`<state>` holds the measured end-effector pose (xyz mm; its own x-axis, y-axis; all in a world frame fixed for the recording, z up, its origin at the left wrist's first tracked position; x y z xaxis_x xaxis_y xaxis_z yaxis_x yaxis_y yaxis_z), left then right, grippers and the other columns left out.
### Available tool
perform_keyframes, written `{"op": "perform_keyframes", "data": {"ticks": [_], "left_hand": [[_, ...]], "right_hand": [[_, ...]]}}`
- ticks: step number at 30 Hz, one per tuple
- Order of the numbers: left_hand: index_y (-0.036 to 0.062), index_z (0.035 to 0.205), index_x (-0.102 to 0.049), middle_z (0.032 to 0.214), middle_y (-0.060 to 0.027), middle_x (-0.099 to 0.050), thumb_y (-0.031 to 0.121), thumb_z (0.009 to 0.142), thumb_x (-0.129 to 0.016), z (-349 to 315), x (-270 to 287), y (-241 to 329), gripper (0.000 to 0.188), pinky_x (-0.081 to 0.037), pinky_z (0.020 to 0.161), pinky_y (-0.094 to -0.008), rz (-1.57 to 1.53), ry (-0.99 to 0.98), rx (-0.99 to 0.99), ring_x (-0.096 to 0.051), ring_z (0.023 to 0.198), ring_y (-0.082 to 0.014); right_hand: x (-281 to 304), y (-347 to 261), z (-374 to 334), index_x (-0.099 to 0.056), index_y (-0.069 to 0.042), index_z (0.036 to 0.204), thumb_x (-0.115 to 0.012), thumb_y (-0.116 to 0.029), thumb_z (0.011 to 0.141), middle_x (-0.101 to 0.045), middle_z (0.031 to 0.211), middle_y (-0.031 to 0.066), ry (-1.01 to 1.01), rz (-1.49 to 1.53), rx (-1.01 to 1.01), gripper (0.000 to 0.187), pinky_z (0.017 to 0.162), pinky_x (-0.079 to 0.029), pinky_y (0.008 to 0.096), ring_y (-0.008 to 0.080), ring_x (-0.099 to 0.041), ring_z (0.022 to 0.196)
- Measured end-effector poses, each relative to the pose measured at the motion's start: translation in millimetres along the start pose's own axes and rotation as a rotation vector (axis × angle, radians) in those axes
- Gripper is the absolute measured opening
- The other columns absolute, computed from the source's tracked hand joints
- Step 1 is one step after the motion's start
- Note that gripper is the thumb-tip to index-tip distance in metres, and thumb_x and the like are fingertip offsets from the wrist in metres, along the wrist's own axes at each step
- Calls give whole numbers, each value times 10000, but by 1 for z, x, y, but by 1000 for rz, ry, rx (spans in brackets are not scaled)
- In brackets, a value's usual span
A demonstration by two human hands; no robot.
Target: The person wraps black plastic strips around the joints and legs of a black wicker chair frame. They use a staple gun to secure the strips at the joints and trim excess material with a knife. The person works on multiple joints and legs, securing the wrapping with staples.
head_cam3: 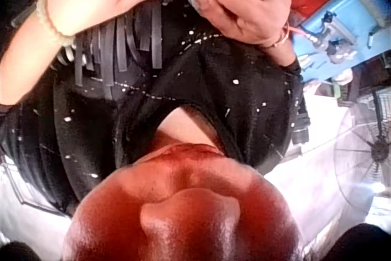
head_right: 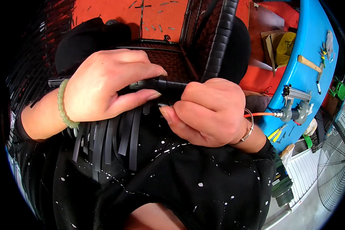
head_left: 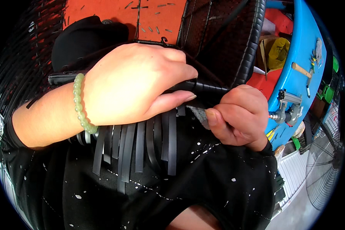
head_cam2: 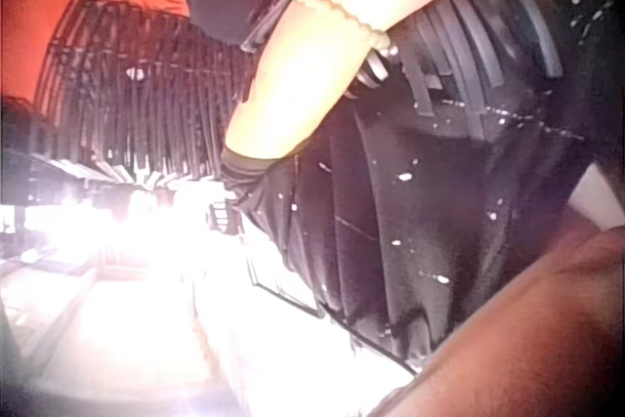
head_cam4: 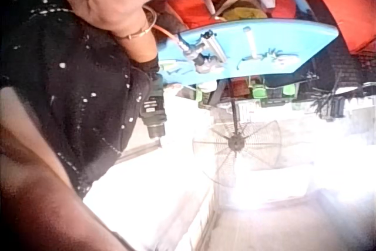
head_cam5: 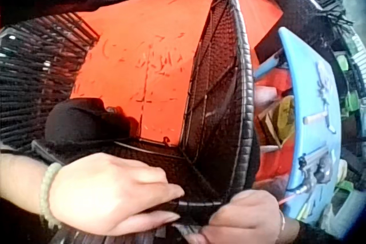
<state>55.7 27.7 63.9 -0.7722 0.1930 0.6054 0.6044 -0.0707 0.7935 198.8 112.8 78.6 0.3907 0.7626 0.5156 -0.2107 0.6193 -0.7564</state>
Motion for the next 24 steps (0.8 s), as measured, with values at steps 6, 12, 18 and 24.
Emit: {"op": "perform_keyframes", "data": {"ticks": [6,12,18,24], "left_hand": [[3,1147,-679,878,-136,-659,106,771,-808,0,3,-1,411,-545,713,-372,-72,80,52,-659,806,-324],[-10,1090,-722,902,-132,-685,82,768,-808,-2,3,2,346,-560,712,-369,-65,67,-12,-675,799,-310],[-18,1076,-728,909,-136,-691,86,772,-809,-2,0,5,332,-565,715,-364,-4,74,-53,-680,804,-311],[-18,1085,-723,935,-138,-696,86,793,-793,-2,0,6,318,-580,741,-374,21,137,-101,-697,840,-322]], "right_hand": [[0,-1,1,-624,-77,680,-801,-50,743,-452,599,18,-36,0,-2,189,386,-298,323,174,-438,416],[0,-1,0,-624,-80,680,-803,-51,739,-457,605,20,-30,0,1,190,385,-303,323,175,-446,419],[-1,0,-2,-609,-83,670,-799,-39,742,-469,605,23,-33,10,-74,207,388,-313,325,183,-454,424],[1,0,3,-573,-56,642,-771,7,776,-459,597,43,8,21,-143,247,393,-322,319,197,-441,425]]}}
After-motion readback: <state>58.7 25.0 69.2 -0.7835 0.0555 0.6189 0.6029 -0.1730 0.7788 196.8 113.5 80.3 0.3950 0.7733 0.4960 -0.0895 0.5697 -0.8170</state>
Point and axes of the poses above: each hand's wrist, its own z-axis towards the middle knuckle, its own x-axis out of the back of the hand, y = z × x, the point moved 6 cm from there along z, towards the middle knuckle
